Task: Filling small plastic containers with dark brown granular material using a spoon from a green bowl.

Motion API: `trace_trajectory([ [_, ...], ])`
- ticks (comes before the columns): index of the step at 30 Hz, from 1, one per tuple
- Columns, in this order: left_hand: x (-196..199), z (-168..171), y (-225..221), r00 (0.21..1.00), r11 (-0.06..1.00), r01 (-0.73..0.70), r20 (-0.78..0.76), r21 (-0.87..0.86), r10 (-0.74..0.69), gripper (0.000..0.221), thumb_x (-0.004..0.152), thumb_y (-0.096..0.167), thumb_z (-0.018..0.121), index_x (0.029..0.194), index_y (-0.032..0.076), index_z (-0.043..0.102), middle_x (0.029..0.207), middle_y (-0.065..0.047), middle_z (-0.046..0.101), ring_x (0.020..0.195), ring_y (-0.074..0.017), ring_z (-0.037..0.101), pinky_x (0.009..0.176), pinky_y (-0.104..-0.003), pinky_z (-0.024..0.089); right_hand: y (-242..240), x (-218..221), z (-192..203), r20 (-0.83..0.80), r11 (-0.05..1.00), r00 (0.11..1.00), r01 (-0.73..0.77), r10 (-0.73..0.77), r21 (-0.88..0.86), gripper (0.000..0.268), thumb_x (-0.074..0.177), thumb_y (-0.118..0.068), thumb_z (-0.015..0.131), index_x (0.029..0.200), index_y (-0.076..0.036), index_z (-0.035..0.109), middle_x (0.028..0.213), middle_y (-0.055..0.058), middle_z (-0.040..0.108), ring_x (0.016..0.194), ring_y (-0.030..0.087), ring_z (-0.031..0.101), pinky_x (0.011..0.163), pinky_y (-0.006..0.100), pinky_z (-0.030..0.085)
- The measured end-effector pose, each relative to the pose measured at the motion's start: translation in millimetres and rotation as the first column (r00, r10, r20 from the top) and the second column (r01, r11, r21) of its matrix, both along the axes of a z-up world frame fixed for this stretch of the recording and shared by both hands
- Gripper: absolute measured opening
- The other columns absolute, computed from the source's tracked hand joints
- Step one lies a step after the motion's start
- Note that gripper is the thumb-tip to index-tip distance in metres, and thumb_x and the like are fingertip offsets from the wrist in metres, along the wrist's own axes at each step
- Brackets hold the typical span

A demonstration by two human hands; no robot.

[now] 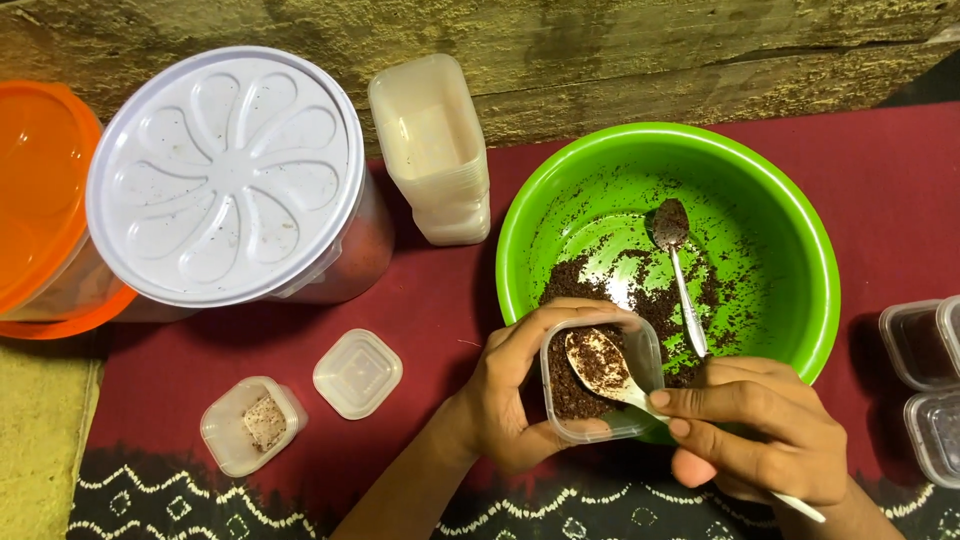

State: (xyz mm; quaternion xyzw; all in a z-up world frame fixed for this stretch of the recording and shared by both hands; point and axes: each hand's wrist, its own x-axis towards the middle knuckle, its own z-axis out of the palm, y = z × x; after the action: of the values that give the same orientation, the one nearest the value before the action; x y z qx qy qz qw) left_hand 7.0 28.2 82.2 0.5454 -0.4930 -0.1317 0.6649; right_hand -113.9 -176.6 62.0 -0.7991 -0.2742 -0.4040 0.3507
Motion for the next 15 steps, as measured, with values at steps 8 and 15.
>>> trace_trajectory([
  [8,1,7,0,1.000,1.000,0.024,0.000,0.020,-0.024,0.064,0.097,0.043,0.062,0.137,-0.005,0.051,0.133,-0.021,0.065,0.129,-0.0332,0.065,0.122,-0.045,0.051,-3,-6,13,-0.074,0.998,0.997,-0.028,0.024,-0.059,0.026,0.094,-0.030,0.063,0.100,-0.005,0.065,0.101,0.013,0.074,0.056,0.012,0.062,0.051,0.025,0.049],
  [15,-1,5,-5,0.996,0.996,-0.070,-0.059,-0.062,0.067,0.062,0.084,0.015,0.083,0.134,-0.007,0.052,0.129,-0.020,0.064,0.120,-0.0301,0.067,0.113,-0.038,0.057,-53,-28,-21,-0.101,0.999,0.995,0.005,-0.001,0.035,0.030,0.093,-0.038,0.057,0.083,-0.011,0.066,0.093,0.005,0.072,0.073,0.015,0.083,0.068,0.026,0.067],
])
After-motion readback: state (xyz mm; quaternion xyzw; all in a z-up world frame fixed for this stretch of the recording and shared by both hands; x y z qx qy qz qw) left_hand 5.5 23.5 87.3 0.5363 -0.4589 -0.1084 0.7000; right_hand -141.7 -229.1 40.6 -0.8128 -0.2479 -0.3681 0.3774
